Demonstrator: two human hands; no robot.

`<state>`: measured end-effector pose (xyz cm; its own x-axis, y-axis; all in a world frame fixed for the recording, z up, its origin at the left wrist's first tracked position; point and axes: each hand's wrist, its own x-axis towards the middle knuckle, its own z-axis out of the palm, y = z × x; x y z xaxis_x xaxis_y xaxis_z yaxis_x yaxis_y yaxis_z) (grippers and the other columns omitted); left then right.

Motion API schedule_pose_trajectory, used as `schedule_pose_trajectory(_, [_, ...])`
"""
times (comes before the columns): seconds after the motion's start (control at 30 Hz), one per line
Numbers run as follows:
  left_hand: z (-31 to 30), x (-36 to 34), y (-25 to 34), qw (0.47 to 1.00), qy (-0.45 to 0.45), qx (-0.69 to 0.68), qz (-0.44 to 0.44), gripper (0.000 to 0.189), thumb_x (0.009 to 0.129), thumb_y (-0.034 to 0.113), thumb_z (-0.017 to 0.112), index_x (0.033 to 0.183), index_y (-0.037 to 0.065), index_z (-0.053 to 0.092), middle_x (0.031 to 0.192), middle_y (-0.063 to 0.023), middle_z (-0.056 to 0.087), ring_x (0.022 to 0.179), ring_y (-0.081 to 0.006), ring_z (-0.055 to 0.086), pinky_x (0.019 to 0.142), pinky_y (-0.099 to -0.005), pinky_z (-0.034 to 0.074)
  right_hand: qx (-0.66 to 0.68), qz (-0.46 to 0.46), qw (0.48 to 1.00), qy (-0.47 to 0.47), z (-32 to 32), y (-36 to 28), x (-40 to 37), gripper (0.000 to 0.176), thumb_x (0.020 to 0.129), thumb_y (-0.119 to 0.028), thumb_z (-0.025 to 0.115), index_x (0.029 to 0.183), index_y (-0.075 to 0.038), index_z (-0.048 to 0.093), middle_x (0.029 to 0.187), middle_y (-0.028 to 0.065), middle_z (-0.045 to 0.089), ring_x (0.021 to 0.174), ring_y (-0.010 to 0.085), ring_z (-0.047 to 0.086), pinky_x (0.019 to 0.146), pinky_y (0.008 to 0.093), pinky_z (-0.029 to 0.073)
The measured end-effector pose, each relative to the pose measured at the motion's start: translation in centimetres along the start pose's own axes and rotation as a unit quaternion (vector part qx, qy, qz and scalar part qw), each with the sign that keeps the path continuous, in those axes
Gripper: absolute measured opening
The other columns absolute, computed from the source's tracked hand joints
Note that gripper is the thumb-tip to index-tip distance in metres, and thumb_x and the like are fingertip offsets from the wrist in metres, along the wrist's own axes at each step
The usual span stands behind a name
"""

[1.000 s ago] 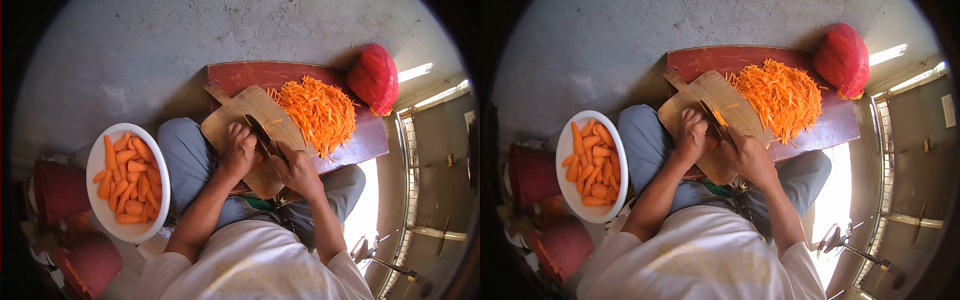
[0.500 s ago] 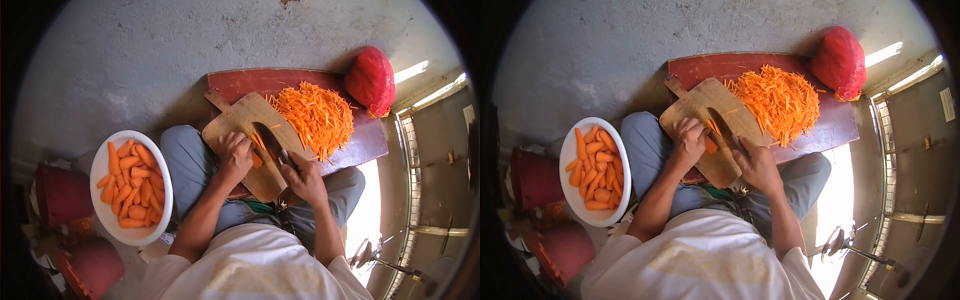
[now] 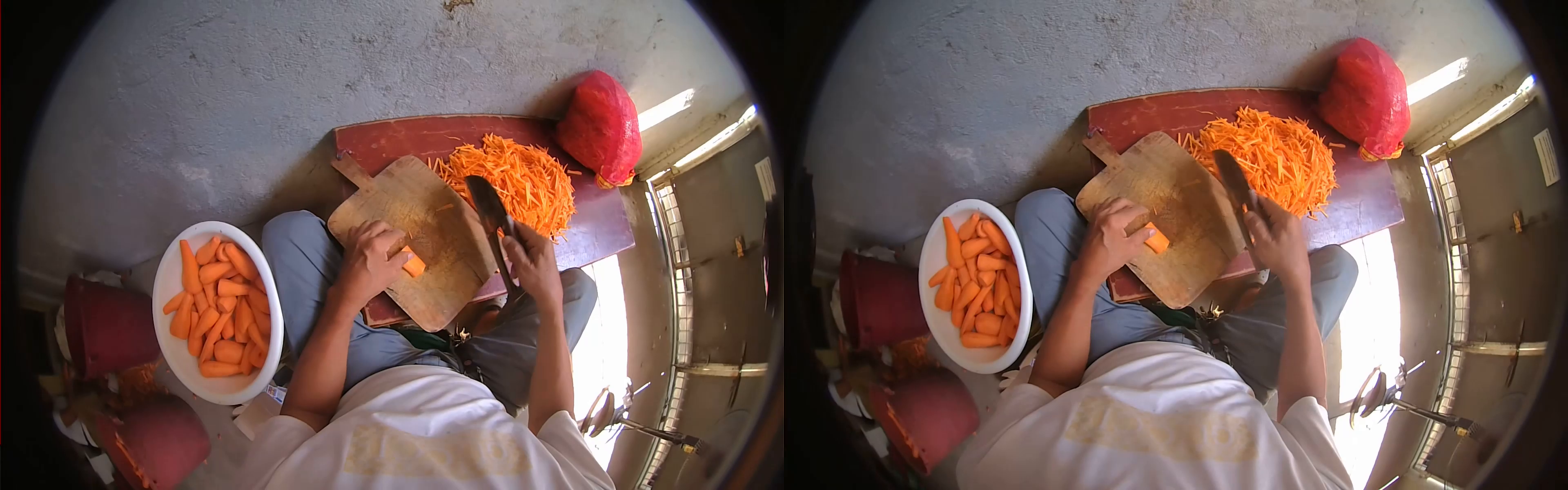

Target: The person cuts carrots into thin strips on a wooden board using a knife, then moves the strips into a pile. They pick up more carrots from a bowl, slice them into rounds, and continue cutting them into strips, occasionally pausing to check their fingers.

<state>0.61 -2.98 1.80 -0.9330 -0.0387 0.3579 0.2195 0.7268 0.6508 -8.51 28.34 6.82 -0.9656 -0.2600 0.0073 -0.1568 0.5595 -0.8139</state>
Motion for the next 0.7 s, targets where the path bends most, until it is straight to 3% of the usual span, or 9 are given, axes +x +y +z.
schedule_pose_trajectory(0.03, [-0.3,0.0,0.0,1.0,-0.006,-0.003,-0.001,0.034,0.083,0.013,0.091,0.112,-0.001,0.079,0.105,-0.0147,0.073,0.108,-0.0374,0.069,0.098,-0.049,0.052,-0.015,0.024,0.999,-0.038,0.1,-1.7,-1.0,0.039,0.102,-0.021,0.071,0.133,0.003,0.072,0.088,0.0255,0.071,0.079,0.0309,0.072,0.079,0.0428,0.056])
schedule_pose_trajectory(0.1, [-0.7,-0.1,0.2,1.0,-0.021,-0.009,-0.003,0.04,0.081,0.011,0.092,0.116,-0.002,0.079,0.108,-0.0167,0.072,0.108,-0.039,0.07,0.098,-0.0481,0.055,-0.021,-0.022,0.995,-0.1,1.0,-3.9,-2.6,0.04,0.102,-0.021,0.071,0.135,0.002,0.072,0.091,0.0287,0.071,0.083,0.0363,0.075,0.08,0.0446,0.057])
schedule_pose_trajectory(0.17, [-0.9,0.0,0.3,0.998,-0.051,-0.021,-0.021,0.043,0.08,0.01,0.093,0.118,-0.003,0.078,0.111,-0.0177,0.072,0.106,-0.0391,0.07,0.095,-0.0462,0.056,0.012,-0.096,0.984,-0.147,2.2,-4.6,-3.5,0.038,0.105,-0.018,0.071,0.137,0.004,0.07,0.085,0.0124,0.068,0.08,0.0176,0.065,0.075,0.0363,0.054])
schedule_pose_trajectory(0.2, [-1.0,0.0,0.4,0.997,-0.066,-0.027,-0.03,0.044,0.08,0.009,0.093,0.119,-0.004,0.078,0.112,-0.0182,0.072,0.104,-0.0391,0.071,0.094,-0.0452,0.057,-0.005,-0.078,0.979,-0.187,2.6,-4.3,-3.4,0.038,0.106,-0.02,0.071,0.138,0.001,0.071,0.09,0.0157,0.07,0.082,0.018,0.066,0.077,0.0366,0.055])
schedule_pose_trajectory(0.3, [-1.4,0.0,1.0,0.992,-0.088,-0.063,-0.065,0.045,0.08,0.007,0.093,0.121,-0.004,0.077,0.113,-0.0188,0.072,0.102,-0.039,0.072,0.091,-0.0435,0.058,-0.04,-0.129,0.977,-0.164,2.8,-2.9,-2.2,0.039,0.106,-0.022,0.071,0.139,0.0,0.071,0.09,0.0157,0.07,0.084,0.0184,0.068,0.078,0.0369,0.055])
schedule_pose_trajectory(0.43, [-1.7,-0.3,1.5,0.989,-0.106,-0.098,-0.041,0.043,0.081,0.006,0.091,0.12,-0.005,0.077,0.112,-0.0199,0.071,0.106,-0.0404,0.072,0.095,-0.0456,0.057,0.062,0.07,0.993,-0.076,0.1,1.1,0.6,0.035,0.109,-0.02,0.066,0.133,0.004,0.072,0.08,0.0087,0.07,0.061,0.019,0.067,0.059,0.0371,0.053])
schedule_pose_trajectory(0.5, [-1.2,-0.3,1.4,0.99,-0.102,-0.096,-0.019,0.04,0.082,0.004,0.09,0.12,-0.003,0.078,0.113,-0.0184,0.072,0.103,-0.0392,0.073,0.093,-0.0441,0.058,0.062,0.036,0.997,-0.043,-1.4,2.3,2.0,0.03,0.11,-0.018,0.064,0.129,0.004,0.073,0.076,0.0004,0.061,0.055,0.0092,0.057,0.052,0.0316,0.046])
schedule_pose_trajectory(0.63, [-0.1,-0.5,0.8,0.992,-0.078,-0.094,0.017,0.035,0.084,0.002,0.087,0.117,-0.003,0.078,0.111,-0.0179,0.072,0.106,-0.0386,0.072,0.094,-0.0439,0.057,0.076,0.019,0.997,-0.026,-1.1,1.1,0.5,0.026,0.108,-0.019,0.066,0.12,0.003,0.075,0.075,0.0008,0.063,0.058,0.0079,0.058,0.054,0.0305,0.047])
schedule_pose_trajectory(0.7, [-0.3,-0.3,0.9,0.992,-0.079,-0.099,0.028,0.031,0.084,0.002,0.087,0.113,-0.003,0.078,0.109,-0.0176,0.071,0.106,-0.0378,0.071,0.094,-0.0441,0.056,0.106,0.092,0.988,-0.065,-0.5,-2.5,-1.2,0.03,0.103,-0.018,0.071,0.126,0.001,0.076,0.078,0.003,0.067,0.068,0.0112,0.063,0.064,0.0341,0.052])
